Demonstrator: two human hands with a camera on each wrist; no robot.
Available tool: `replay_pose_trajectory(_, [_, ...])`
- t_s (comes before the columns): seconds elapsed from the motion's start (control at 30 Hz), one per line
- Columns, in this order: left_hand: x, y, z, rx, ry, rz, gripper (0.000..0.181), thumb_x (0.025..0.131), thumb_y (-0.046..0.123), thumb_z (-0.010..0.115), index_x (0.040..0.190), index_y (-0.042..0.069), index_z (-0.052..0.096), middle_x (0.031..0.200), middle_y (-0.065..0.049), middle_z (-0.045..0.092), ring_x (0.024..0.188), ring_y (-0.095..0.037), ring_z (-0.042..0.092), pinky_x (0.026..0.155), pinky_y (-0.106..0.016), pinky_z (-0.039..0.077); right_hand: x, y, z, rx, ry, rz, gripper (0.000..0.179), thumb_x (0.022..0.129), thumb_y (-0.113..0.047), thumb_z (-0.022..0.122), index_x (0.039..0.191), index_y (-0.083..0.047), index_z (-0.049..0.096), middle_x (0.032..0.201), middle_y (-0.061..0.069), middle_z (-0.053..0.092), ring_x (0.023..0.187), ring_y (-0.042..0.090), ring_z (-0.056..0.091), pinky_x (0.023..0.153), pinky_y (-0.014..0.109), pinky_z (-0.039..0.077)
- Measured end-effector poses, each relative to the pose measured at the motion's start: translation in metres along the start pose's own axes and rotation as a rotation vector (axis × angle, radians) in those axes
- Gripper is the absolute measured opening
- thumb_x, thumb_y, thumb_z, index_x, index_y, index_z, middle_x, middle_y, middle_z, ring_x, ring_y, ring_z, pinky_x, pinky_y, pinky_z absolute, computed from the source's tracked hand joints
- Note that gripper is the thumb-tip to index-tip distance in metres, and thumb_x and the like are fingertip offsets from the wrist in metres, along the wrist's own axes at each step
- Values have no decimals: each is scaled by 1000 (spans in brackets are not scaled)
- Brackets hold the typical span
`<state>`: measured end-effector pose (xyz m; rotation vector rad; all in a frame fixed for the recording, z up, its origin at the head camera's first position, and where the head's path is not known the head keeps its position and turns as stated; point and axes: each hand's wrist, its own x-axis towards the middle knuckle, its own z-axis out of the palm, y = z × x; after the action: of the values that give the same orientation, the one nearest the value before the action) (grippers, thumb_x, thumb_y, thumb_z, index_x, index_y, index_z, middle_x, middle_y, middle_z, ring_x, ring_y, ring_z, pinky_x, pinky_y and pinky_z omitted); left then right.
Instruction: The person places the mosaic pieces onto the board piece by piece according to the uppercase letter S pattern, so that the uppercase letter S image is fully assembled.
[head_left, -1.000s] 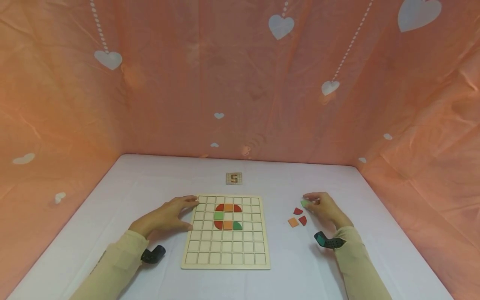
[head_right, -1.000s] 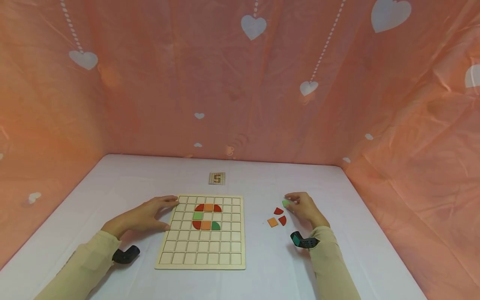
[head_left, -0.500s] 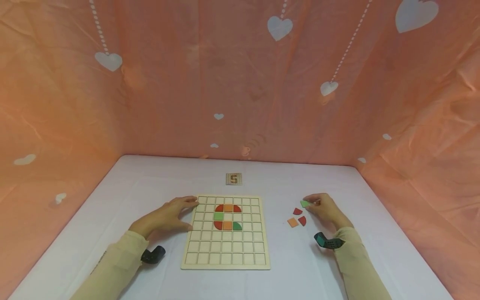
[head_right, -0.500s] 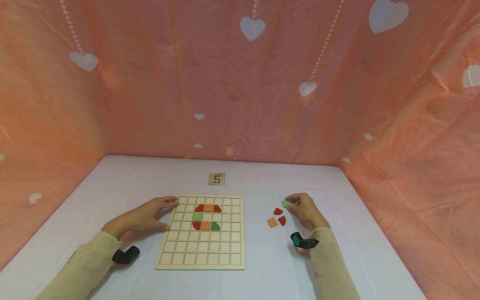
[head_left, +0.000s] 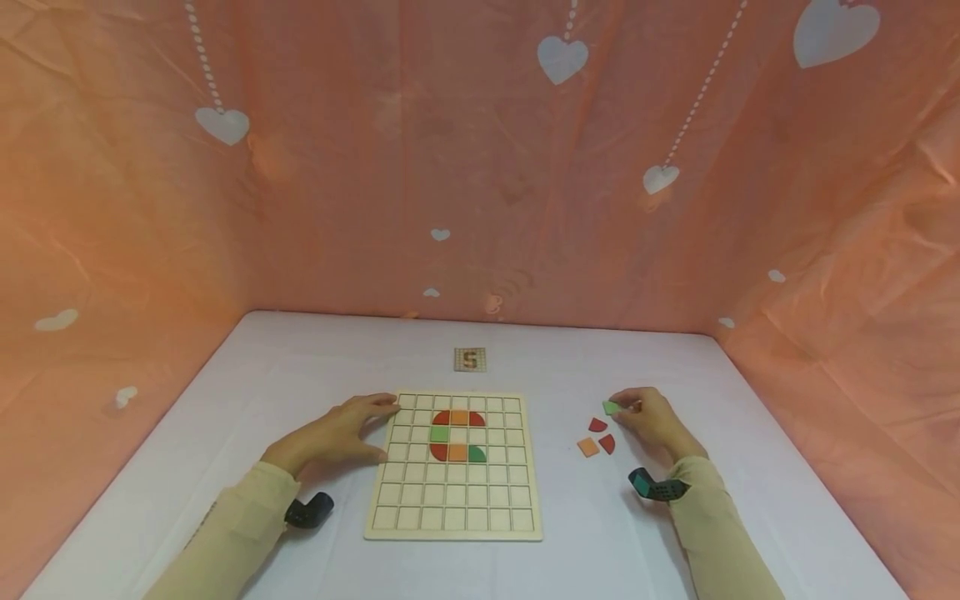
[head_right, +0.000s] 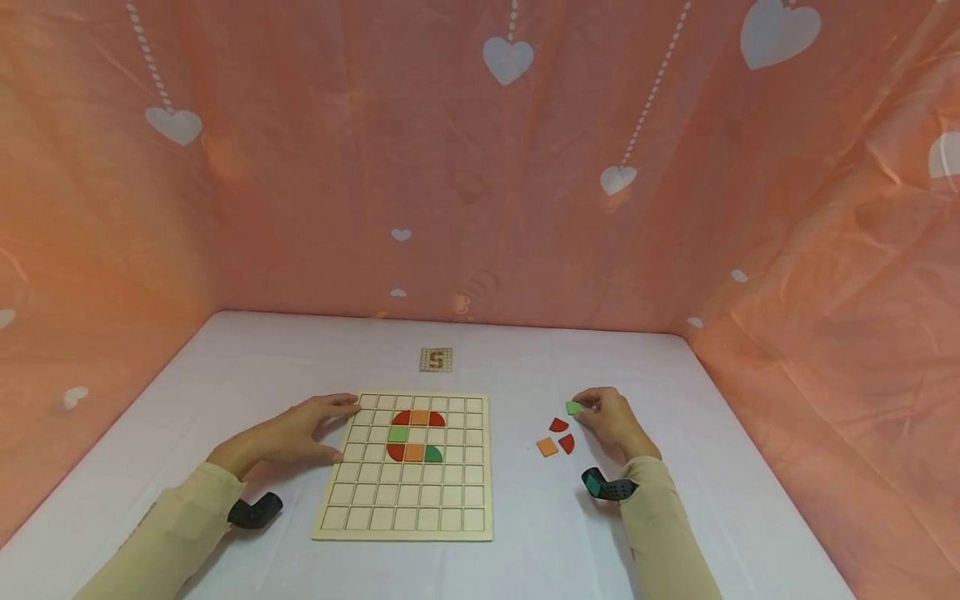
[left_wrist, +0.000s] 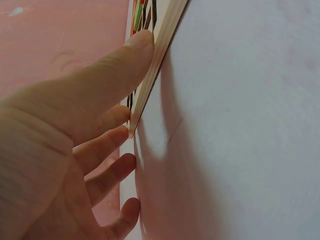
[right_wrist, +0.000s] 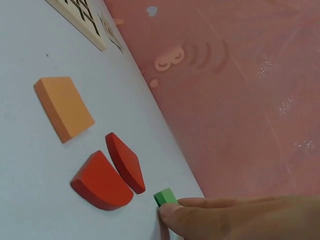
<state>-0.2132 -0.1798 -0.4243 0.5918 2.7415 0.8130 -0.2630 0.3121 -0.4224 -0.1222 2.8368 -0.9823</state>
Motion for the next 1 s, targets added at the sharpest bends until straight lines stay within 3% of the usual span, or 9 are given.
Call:
replay_pose_trajectory(0.53, [1,-1,0,16,5,39,76,81,23,85,145,-1,52,159,-23,40,147,-49,34,118,-68,30,3,-19,2,-9,52,-66,31,92,-7,70,122,2,69,108,18,65,92,25,54,73,28,47])
replay_pose_trajectory(1.0, [0,-1,0,35,8,46,76,81,25,84,145,0,52,159,-22,40,147,-49,34,116,-74,26,-3,-42,8,-28,53,-111,30,90,-10,74,118,-1,72,108,16,67,89,23,53,67,25,47])
